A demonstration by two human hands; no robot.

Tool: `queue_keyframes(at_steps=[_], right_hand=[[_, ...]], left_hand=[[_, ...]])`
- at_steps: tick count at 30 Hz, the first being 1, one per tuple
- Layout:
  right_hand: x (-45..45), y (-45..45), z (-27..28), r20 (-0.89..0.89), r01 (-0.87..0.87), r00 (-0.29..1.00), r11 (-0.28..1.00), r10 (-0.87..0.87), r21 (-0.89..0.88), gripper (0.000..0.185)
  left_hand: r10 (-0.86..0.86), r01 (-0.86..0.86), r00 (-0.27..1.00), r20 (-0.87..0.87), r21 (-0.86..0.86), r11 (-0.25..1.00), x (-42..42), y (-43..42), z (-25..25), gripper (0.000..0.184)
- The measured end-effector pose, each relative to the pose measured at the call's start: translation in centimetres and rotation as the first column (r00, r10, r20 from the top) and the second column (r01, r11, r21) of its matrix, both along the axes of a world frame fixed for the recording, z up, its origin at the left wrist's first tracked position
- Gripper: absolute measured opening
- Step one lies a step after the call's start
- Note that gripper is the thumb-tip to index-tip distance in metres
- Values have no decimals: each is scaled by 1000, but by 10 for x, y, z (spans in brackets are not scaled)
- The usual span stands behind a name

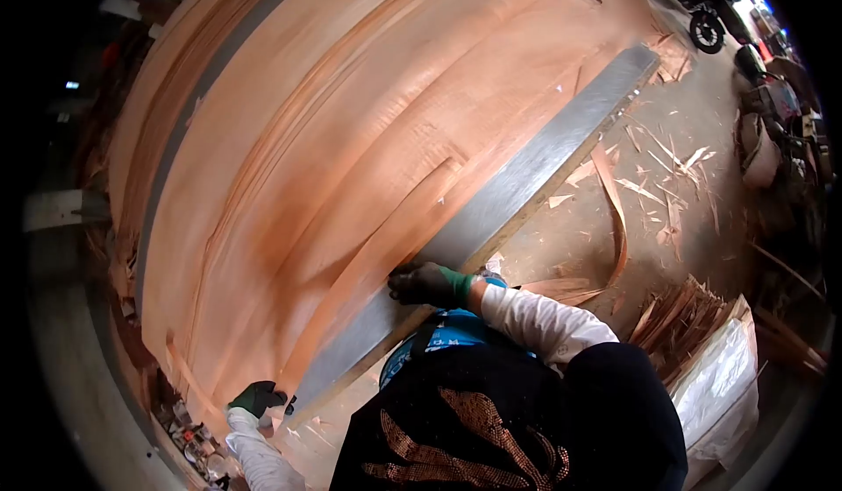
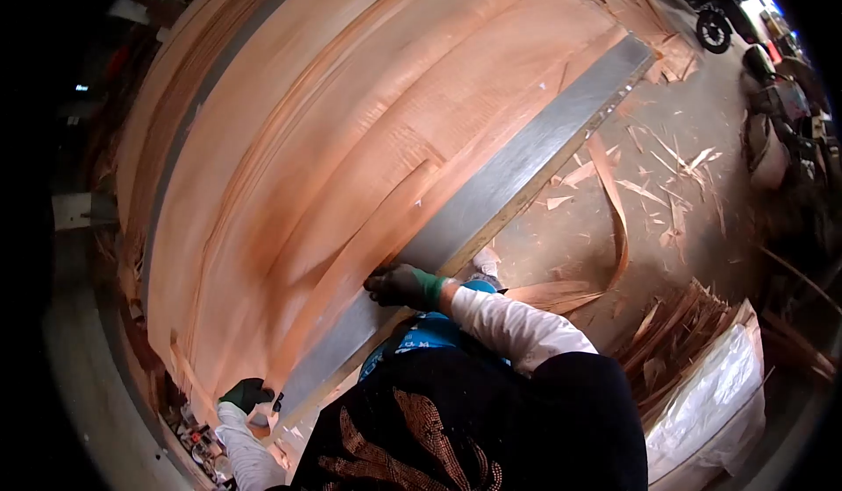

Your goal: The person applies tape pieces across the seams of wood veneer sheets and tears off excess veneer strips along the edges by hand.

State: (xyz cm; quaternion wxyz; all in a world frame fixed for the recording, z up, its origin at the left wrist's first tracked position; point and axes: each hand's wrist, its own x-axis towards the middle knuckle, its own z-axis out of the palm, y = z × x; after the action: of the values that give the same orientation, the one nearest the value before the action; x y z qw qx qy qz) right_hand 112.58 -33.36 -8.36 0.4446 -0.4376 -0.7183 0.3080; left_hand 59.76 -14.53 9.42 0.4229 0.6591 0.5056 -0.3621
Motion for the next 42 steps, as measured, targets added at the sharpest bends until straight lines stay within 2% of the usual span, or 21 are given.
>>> queue_keyframes(at_steps=[2, 5, 7, 9, 12, 14, 15, 16, 18, 19, 22, 24, 28, 29, 31, 34, 35, 38, 40, 41, 42], right_hand=[[-13, 10, 12, -401, -225, 915, 877, 41, -425, 20], [-28, 22, 14, 73, -211, 972, 968, 222, -133, 16], [-38, 29, 6, 147, -105, 987, 940, 60, 324, 7], [-51, 32, -3, 78, -102, 994, 900, 76, 424, 6], [-77, 32, -7, -195, -299, 930, 950, 311, 91, 8], [-92, 38, -10, -399, -455, 833, 884, 383, -102, 10], [-95, 45, -9, -321, -382, 873, 924, 367, 18, 10], [-97, 52, -7, -246, -297, 914, 945, 323, 140, 11], [-93, 61, 24, -290, -87, 946, 975, 145, 206, 8], [-97, 63, 26, -376, 12, 925, 986, 52, 167, 11], [-94, 61, 20, -412, -5, 908, 984, -70, -178, 16], [-83, 58, 16, -698, 79, 679, 969, -226, -236, 20], [-36, 48, 20, -714, 225, 512, 877, -477, -425, 25], [-17, 45, 20, -673, 256, 537, 858, -509, -445, 26], [26, 38, 31, -235, 533, 797, 831, -557, -161, 31], [76, 31, 60, -26, 656, 751, 749, -660, -90, 34], [88, 29, 64, -253, 599, 690, 731, -678, -327, 33], [136, 21, 72, -267, 686, 600, 657, -754, -312, 24], [167, 18, 77, -489, 557, 362, 605, -793, -569, 23], [183, 17, 79, -563, 456, 210, 590, -799, -667, 23], [201, 13, 81, -550, 457, 187, 568, -814, -685, 15]], left_hand=[[-32, 33, 997, -77, 13, 999, 38, -10, 33, 34], [102, -105, 990, -99, -29, 994, 62, -18, 62, 33], [123, -128, 988, -96, -43, 991, 77, -23, 77, 33], [102, -106, 990, -99, -39, 994, 77, -28, 83, 33], [287, -296, 944, -166, -33, 955, 102, -37, 105, 32], [275, -282, 958, -75, -102, 954, 83, -35, 104, 30], [327, -332, 943, -56, -161, 930, 89, -37, 111, 30], [378, -377, 925, -40, -221, 900, 91, -38, 115, 30], [260, -266, 964, -59, -188, 945, 72, -38, 107, 31], [199, -208, 977, -70, -173, 963, 59, -38, 102, 32], [138, -136, 990, -3, -211, 968, 9, -36, 72, 34], [233, -235, 972, -34, -215, 948, 2, -39, 60, 33], [162, -168, 986, -48, -174, 970, 23, -37, 51, 34], [154, -156, 988, -23, -171, 973, 29, -36, 49, 33], [133, -126, 991, 31, -160, 979, 41, -35, 44, 33], [110, -101, 992, 69, -124, 987, 54, -33, 29, 32], [71, -62, 994, 77, -117, 991, 59, -31, 24, 32], [122, -108, 987, 109, -126, 986, 78, -32, 7, 32], [212, -193, 969, 129, -144, 971, 97, -31, -5, 32], [255, -238, 961, 103, -150, 960, 155, -42, 28, 30], [141, -124, 967, 215, -90, 988, 150, -37, 12, 27]])
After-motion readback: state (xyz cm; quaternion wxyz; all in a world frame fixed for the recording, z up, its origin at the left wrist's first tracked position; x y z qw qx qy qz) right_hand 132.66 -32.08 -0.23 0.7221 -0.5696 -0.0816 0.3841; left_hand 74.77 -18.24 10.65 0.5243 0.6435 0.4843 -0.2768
